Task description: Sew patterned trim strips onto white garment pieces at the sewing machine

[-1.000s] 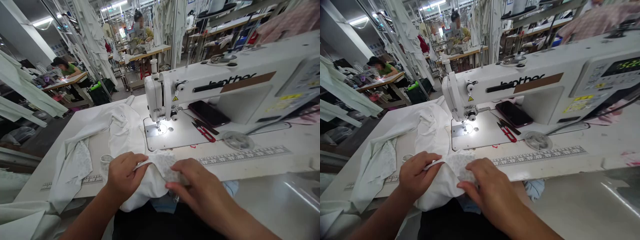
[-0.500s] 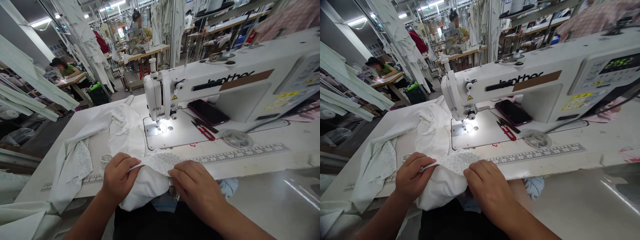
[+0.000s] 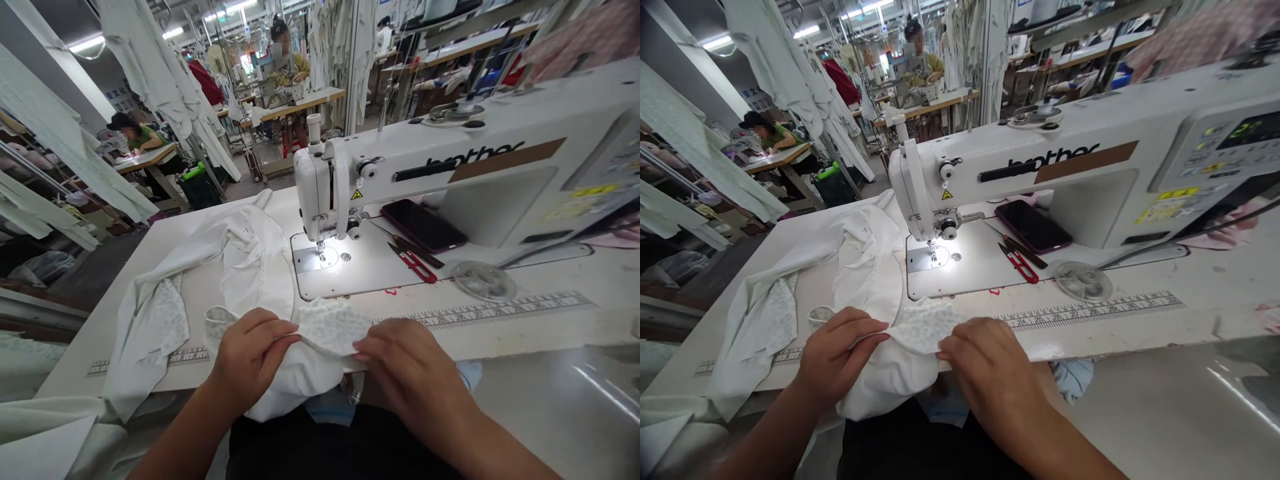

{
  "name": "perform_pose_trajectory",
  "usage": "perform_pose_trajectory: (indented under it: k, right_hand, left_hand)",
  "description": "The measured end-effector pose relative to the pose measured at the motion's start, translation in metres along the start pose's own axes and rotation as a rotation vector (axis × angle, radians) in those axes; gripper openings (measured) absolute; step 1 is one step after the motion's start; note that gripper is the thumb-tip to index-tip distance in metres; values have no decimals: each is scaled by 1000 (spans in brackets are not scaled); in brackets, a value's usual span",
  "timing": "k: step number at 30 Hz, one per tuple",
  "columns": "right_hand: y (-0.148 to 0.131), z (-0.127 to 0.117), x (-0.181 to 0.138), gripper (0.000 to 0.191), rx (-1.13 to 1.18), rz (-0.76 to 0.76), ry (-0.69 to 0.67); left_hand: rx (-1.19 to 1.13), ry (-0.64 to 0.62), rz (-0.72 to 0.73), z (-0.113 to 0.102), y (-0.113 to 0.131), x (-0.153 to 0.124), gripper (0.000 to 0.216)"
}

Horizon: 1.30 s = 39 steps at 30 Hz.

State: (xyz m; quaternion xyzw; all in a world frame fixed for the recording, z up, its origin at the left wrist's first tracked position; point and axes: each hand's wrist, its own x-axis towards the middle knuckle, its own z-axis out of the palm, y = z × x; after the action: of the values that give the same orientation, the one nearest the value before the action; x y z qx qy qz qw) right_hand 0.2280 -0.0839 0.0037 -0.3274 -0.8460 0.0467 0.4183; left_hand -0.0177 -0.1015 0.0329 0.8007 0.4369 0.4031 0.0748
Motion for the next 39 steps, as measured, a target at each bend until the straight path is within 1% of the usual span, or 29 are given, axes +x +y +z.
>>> perform_pose_trajectory:
  k: [2,4,5,6,7,8,10,11,13,16,18,20,24,26,29,31,33,35,37,39]
  right_hand:
    - [7,-11,6,12,112,138,-105]
    - [17,-19,10,15,176,256,-266]
    - [22,-21,10,17,159,288,-322]
    - [26,-20,10,17,108,291,-341]
    - [28,-19,10,16,37,269,-323]
    - [29,-16,10,16,-35,228,-274]
    - [22,-8,12,21,-112,135,-157]
    - [16,-4,14,25,-92,104,-124]
    - [1,2,21,33,39,91,-126]
    - [-18,7,33,38,209,146,-239]
    - [-23,8,39,39,237,191,-336]
    - [-24,8,42,37,236,219,-384]
    - [-21,10,38,24,194,223,-347]
    - [-19,11,34,20,206,259,-312]
    - [-16,13,30,17,329,342,-269]
    - [-15,12,28,18,438,353,-269]
    - [-15,12,28,21,500,338,-286]
    - [-16,12,28,17,487,332,-304]
    - [-17,12,28,12,433,331,-296]
    - [-17,14,27,12,407,330,-279]
  left_hand:
    - [-122,-123,-185,-1,3,5,7]
    - [-232,-259,-400,-1,6,11,9]
    - [-276,-316,-493,-1,8,14,12]
    - [-310,-362,-572,0,9,17,14]
    - [-337,-397,-634,1,9,19,14]
    - [-356,-425,-680,2,10,21,14]
    - [-379,-460,-728,5,11,24,14]
    - [-386,-469,-737,6,12,25,13]
    - [-394,-473,-738,9,13,26,11]
    - [-392,-470,-709,12,15,26,9]
    - [-372,-468,-684,13,16,25,9]
    - [-353,-469,-681,13,16,25,8]
    - [-335,-479,-706,12,16,24,8]
    - [-326,-487,-700,11,16,25,8]
    - [-342,-495,-694,11,15,26,9]
    - [-357,-498,-700,11,15,26,10]
    - [-374,-503,-704,11,14,26,11]
    - [-389,-506,-700,11,15,26,12]
    - [-387,-511,-697,12,15,26,12]
    - [-375,-517,-699,13,15,26,12]
